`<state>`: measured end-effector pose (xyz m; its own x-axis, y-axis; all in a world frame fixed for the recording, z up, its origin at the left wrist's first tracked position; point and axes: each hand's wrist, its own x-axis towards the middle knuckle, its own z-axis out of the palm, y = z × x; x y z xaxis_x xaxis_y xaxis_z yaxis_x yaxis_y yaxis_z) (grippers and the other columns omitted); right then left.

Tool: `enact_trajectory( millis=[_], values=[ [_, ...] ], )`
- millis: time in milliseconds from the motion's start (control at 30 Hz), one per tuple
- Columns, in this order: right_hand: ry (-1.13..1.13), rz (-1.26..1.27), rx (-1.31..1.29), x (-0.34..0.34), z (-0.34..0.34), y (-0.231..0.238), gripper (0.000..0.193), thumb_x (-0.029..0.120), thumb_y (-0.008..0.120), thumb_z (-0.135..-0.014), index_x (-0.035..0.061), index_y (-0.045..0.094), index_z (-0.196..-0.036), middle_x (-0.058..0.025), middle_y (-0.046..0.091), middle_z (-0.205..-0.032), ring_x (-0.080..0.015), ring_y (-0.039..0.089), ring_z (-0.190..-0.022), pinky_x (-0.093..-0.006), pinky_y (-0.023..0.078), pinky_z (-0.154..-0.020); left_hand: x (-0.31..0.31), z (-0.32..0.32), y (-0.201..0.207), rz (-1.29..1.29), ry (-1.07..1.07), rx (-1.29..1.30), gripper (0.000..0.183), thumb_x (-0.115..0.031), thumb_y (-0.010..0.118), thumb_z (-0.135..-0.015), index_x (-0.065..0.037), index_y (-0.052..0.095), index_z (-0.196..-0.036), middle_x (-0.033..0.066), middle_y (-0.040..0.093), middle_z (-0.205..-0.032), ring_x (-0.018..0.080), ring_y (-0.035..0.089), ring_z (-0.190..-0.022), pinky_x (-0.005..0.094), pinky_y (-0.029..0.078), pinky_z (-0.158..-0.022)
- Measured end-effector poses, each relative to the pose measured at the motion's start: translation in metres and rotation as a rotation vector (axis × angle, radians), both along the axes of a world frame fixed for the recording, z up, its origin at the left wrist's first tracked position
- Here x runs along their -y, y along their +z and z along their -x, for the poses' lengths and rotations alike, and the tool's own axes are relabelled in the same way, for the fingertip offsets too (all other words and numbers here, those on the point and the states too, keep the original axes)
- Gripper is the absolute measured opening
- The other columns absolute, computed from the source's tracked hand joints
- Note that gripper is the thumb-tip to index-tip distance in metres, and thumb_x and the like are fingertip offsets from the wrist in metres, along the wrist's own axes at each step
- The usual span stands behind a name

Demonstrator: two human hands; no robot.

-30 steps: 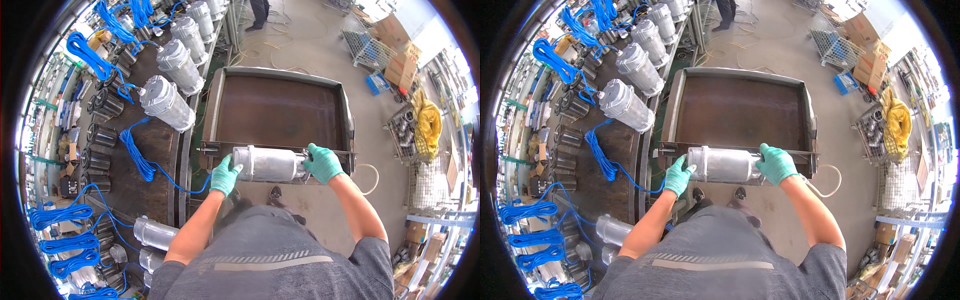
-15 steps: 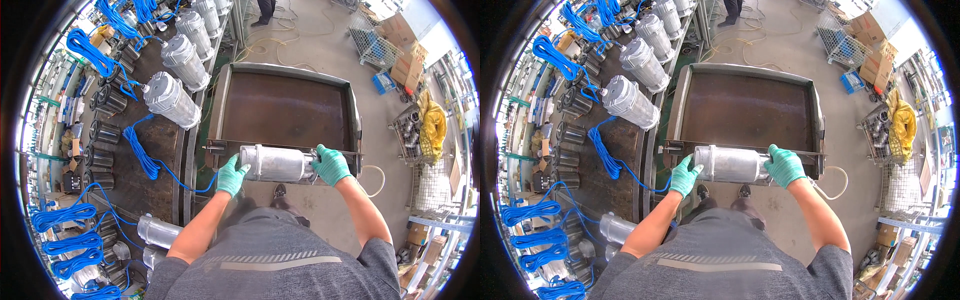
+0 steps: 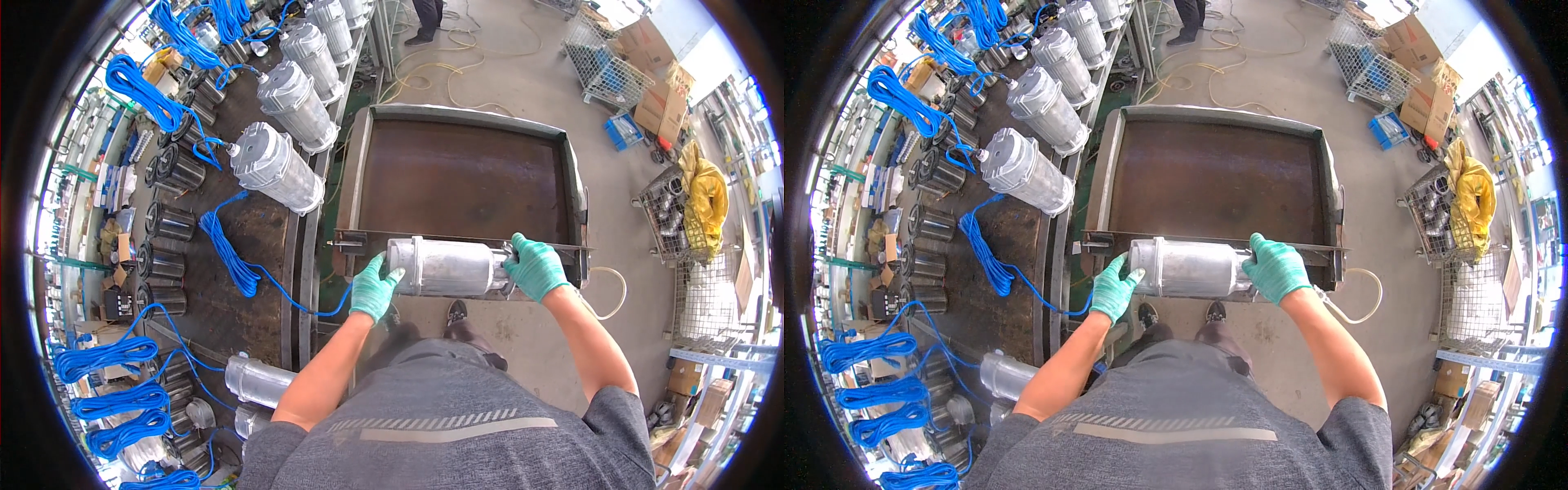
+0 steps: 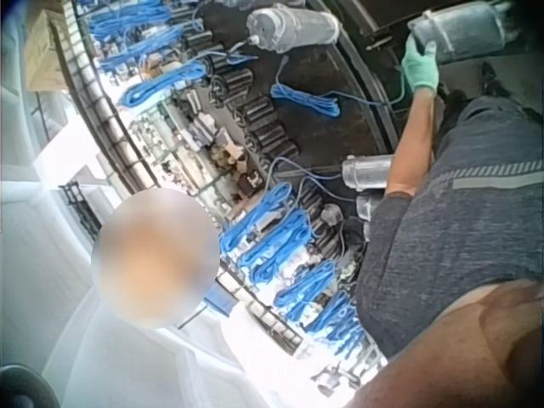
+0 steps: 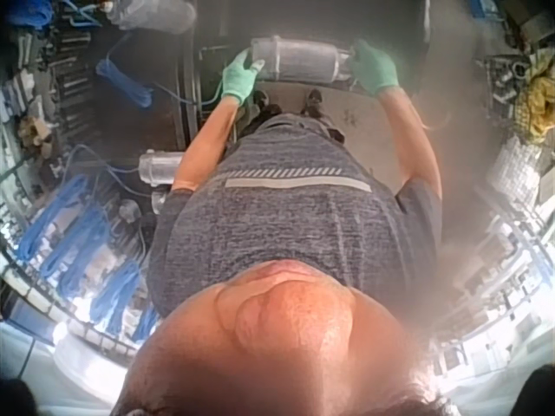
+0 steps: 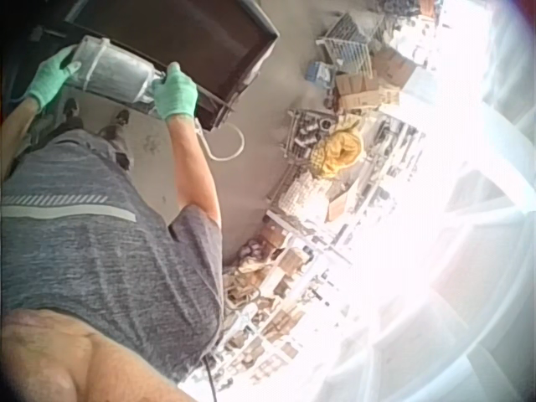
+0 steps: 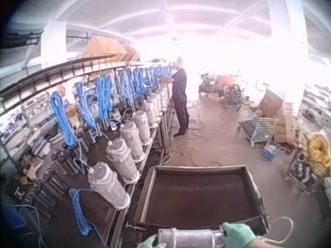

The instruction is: The person rinses a metal pump housing in a tank of liquid, turns it over to rinse the other side, and then places the housing onto a workbench where other units with attached blue cables are lined up.

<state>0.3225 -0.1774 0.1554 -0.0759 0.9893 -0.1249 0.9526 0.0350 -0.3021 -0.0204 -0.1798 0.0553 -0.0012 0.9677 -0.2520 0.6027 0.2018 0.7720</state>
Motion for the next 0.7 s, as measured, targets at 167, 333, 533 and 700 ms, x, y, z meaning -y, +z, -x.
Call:
enact_trajectory(
  millis=[167,333,533,700],
  values=[
    [-0.016,0.068,-0.021,0.000,0.004,0.011,0.018,0.018,0.067,-0.086,0.0044,0.058,-0.094,-0.0237,0.070,-0.084,-0.0448,0.069,-0.083,-0.0540,0.055,-0.073,0.001,0.001,-0.001,0.000,0.013,0.029,0.064,-0.036,0.079,-0.089,0.000,0.059,-0.139,0.0234,0.072,-0.121,0.0355,0.070,-0.109,0.0405,0.053,-0.096],
    [-0.035,0.144,-0.307,0.007,-0.018,0.023,0.027,0.012,0.066,-0.088,0.0016,0.056,-0.111,-0.0282,0.069,-0.092,-0.0471,0.068,-0.093,-0.0516,0.053,-0.080,-0.004,0.009,-0.018,0.012,-0.012,0.033,0.063,-0.036,0.079,-0.089,-0.001,0.060,-0.138,0.0240,0.071,-0.124,0.0360,0.069,-0.112,0.0409,0.052,-0.098],
    [-0.454,0.085,-0.576,0.048,-0.115,0.004,0.026,0.013,0.053,-0.101,0.0036,0.048,-0.126,-0.0228,0.069,-0.093,-0.0349,0.069,-0.077,-0.0471,0.054,-0.074,0.003,0.008,-0.005,-0.061,0.006,-0.016,0.048,-0.026,0.078,-0.092,-0.006,0.066,-0.133,0.0149,0.076,-0.116,0.0233,0.072,-0.100,0.0366,0.054,-0.094],
    [-0.658,0.177,-0.066,0.078,-0.226,-0.097,0.017,0.017,0.058,-0.102,0.0029,0.054,-0.110,-0.0228,0.070,-0.100,-0.0423,0.067,-0.087,-0.0481,0.054,-0.080,-0.003,0.004,-0.019,0.006,0.005,0.065,0.045,-0.022,0.078,-0.093,-0.002,0.066,-0.132,0.0091,0.077,-0.112,0.0142,0.068,-0.096,0.0320,0.054,-0.091]
  ],
)
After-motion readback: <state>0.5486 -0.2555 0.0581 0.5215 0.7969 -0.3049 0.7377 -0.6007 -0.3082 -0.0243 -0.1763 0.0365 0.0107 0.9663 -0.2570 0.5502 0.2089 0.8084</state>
